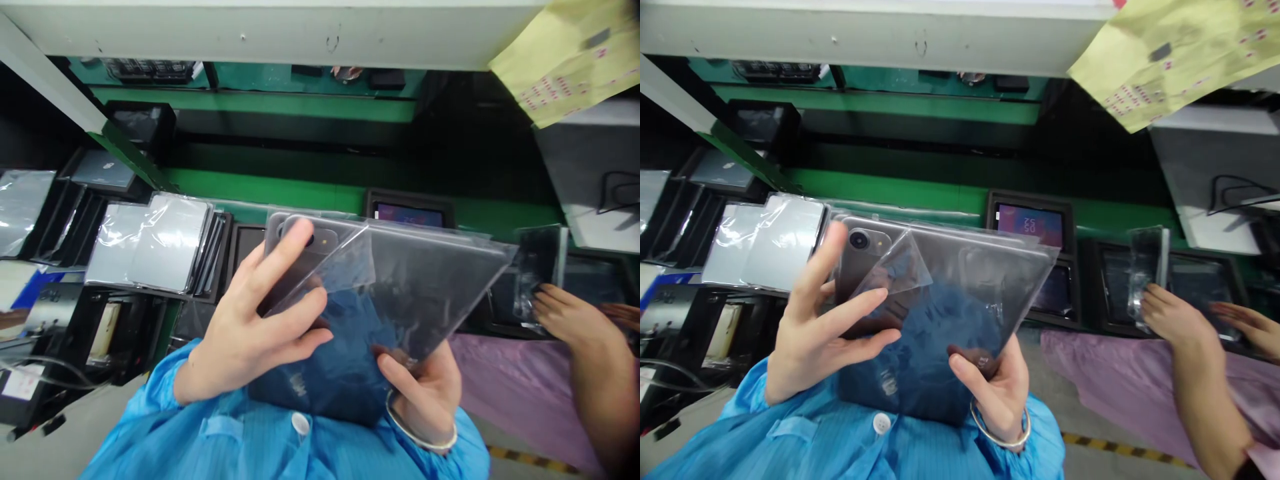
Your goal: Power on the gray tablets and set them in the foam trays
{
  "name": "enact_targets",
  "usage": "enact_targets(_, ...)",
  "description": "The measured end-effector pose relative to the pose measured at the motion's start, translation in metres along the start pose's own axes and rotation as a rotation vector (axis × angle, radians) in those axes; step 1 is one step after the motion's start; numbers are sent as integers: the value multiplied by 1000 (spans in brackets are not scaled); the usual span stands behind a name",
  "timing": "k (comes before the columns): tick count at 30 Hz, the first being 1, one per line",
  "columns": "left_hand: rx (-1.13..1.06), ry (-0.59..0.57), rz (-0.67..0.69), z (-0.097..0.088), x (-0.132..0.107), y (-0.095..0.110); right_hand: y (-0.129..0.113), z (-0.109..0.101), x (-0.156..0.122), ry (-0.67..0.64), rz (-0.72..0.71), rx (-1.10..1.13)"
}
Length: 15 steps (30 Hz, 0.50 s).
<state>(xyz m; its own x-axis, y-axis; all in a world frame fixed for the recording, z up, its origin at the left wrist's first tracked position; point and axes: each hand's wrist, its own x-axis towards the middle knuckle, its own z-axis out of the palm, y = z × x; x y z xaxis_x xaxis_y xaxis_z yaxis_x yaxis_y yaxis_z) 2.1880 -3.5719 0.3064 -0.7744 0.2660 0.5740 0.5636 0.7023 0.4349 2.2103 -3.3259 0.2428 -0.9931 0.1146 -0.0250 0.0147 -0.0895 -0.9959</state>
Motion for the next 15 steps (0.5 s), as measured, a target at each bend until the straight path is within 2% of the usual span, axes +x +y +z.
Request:
enact_targets(5, 12, 2, 16, 0, 4, 1, 2, -4, -1, -48, 18, -33)
enact_targets(15, 51, 58, -2, 3, -5, 6, -1, -2, -2, -19, 36, -51)
